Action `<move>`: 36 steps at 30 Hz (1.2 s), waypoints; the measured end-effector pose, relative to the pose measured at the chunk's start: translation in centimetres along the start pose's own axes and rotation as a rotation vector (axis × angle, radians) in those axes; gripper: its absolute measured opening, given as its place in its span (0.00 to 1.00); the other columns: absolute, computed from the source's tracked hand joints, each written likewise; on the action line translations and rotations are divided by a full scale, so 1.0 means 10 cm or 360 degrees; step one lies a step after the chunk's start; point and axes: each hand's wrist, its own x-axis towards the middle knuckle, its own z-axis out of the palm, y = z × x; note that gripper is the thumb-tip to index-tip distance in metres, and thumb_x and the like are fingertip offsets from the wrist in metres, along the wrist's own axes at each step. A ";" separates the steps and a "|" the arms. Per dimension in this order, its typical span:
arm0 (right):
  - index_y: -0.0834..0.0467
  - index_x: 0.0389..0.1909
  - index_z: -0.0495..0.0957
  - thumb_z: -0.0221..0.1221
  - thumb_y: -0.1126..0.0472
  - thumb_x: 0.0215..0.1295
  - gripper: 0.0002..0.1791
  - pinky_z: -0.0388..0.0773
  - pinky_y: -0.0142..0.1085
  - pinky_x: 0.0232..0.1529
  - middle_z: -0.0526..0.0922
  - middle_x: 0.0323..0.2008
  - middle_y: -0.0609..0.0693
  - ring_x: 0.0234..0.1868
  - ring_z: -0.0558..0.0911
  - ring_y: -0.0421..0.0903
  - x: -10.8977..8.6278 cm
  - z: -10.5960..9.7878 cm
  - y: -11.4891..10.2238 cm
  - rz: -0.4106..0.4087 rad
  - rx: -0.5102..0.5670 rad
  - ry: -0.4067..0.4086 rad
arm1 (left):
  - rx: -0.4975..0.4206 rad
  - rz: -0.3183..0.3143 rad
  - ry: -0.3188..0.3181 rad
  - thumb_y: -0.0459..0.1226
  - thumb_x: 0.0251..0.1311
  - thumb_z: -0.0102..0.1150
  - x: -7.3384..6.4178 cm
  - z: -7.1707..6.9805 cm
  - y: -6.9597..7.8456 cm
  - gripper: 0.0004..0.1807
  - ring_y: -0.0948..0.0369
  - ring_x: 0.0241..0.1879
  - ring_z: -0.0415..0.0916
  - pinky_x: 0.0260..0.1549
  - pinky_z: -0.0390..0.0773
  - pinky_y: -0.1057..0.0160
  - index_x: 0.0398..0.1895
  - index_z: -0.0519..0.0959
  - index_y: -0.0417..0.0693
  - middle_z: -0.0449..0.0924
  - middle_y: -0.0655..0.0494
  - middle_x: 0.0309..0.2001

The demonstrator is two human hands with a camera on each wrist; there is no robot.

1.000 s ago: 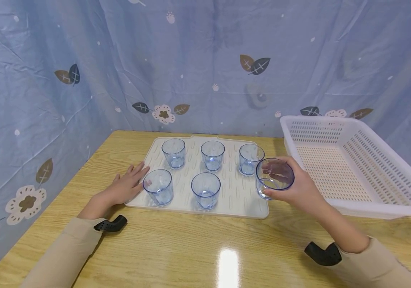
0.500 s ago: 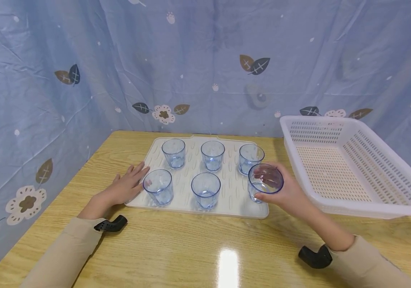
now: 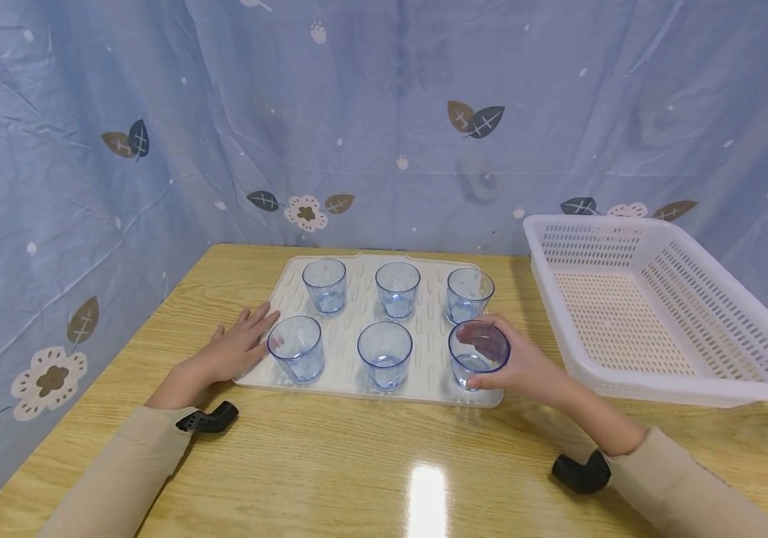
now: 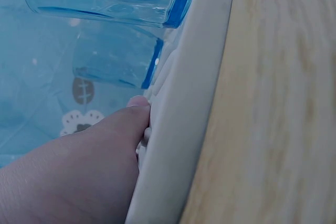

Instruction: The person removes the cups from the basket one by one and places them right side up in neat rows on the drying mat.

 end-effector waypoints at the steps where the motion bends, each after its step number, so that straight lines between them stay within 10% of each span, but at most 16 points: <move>1: 0.65 0.65 0.67 0.70 0.79 0.55 0.37 0.70 0.27 0.63 0.80 0.60 0.46 0.63 0.78 0.38 0.00 0.00 0.00 0.0019 -0.0014 -0.0009 | -0.0002 0.0001 0.0000 0.49 0.81 0.43 0.00 0.00 0.00 0.35 0.33 0.78 0.35 0.63 0.37 0.20 0.82 0.54 0.43 0.41 0.41 0.82; 13: 0.79 0.64 0.62 0.74 0.74 0.54 0.41 0.70 0.27 0.62 0.78 0.60 0.50 0.63 0.77 0.35 0.02 0.03 0.04 0.0152 -0.0090 -0.0067 | 0.0003 0.0016 0.0005 0.50 0.81 0.43 0.01 -0.01 0.00 0.35 0.33 0.78 0.34 0.63 0.36 0.20 0.82 0.53 0.44 0.41 0.41 0.82; 23: 0.69 0.67 0.68 0.81 0.66 0.46 0.47 0.66 0.20 0.60 0.78 0.60 0.66 0.60 0.75 0.29 0.05 0.06 0.03 0.0331 -0.0469 0.0014 | -0.0017 0.0024 -0.0011 0.51 0.81 0.42 0.01 -0.02 0.01 0.35 0.33 0.78 0.34 0.63 0.36 0.19 0.82 0.54 0.43 0.40 0.40 0.82; 36: 0.76 0.69 0.59 0.75 0.71 0.55 0.45 0.75 0.26 0.57 0.72 0.61 0.77 0.60 0.78 0.34 0.10 -0.01 0.02 0.0252 -0.0273 -0.0141 | -0.0036 0.0008 -0.0029 0.50 0.81 0.42 0.02 0.00 -0.01 0.35 0.33 0.78 0.32 0.63 0.34 0.20 0.83 0.52 0.44 0.38 0.41 0.82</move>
